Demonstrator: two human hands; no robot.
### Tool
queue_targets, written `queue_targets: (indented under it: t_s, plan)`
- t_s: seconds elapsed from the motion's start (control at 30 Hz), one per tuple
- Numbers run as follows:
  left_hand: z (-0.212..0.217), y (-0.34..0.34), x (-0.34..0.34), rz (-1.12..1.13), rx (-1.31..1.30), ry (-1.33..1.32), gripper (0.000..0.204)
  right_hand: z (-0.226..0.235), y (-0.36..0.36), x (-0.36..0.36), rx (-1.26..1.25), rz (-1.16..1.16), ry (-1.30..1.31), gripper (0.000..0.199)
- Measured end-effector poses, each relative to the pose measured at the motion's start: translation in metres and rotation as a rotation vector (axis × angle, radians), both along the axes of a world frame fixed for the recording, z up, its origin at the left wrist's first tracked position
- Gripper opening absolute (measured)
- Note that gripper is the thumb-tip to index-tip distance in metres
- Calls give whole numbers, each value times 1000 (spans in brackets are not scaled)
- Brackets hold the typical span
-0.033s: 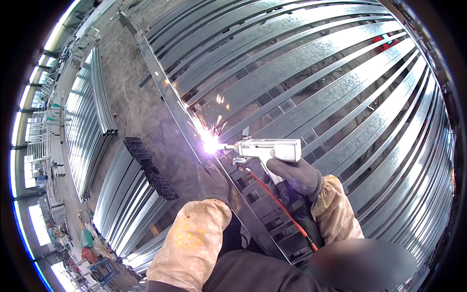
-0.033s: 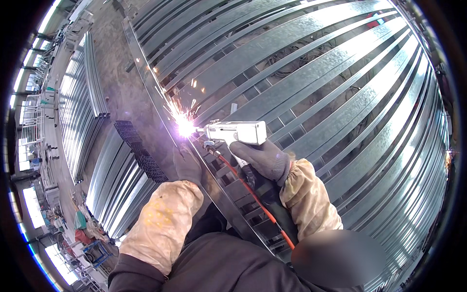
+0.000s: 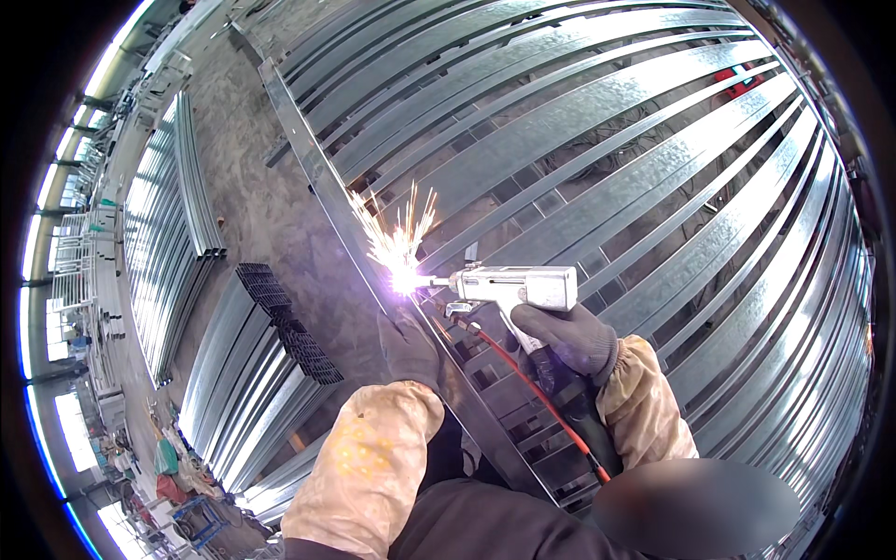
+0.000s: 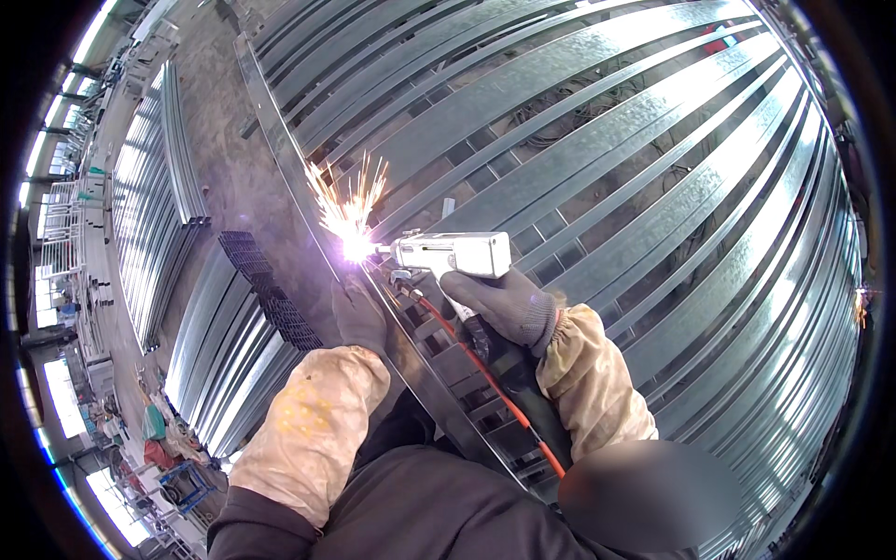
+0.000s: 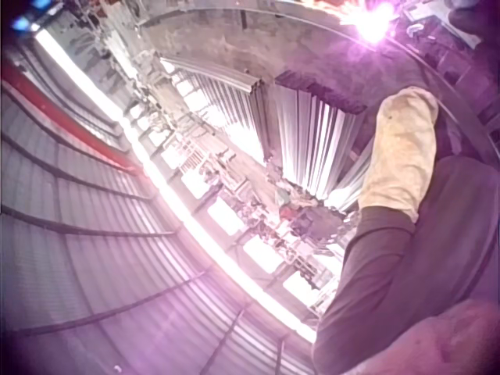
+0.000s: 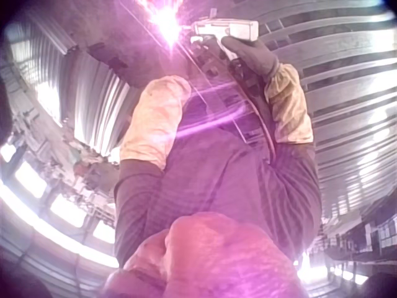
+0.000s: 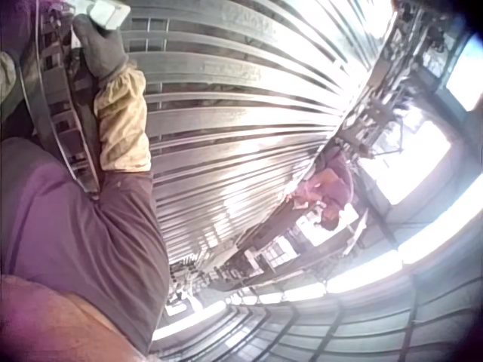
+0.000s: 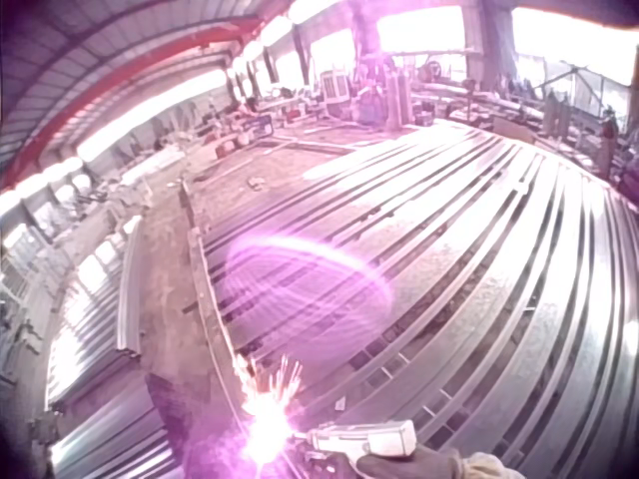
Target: The person welds metal frame components using a handheld welding gun. They position the tool along seams of stacked metal beams and produce continuous welds with visible sparks. The person repositions the frame and continues welding along different seams.
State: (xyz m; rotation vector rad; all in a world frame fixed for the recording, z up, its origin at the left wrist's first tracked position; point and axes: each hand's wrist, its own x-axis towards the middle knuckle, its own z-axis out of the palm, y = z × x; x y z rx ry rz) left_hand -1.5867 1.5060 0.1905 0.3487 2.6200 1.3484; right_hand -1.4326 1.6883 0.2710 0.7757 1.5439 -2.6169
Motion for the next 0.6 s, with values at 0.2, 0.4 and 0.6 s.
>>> queue_targets:
  t_s: [0.2, 0.4, 0.6]
  plan:
    - [-1, -3, -2, 40, -45, -19, 30, -9, -2, 0, 53, 6, 26, 45]
    - [-9, -6, -3, 26, -83, 48, 30, -6, -2, 6, 18, 19, -25, 43]
    - [3, 0, -1, 42, -43, -2, 30, 3, -2, 9, 72, -2, 89, 40]
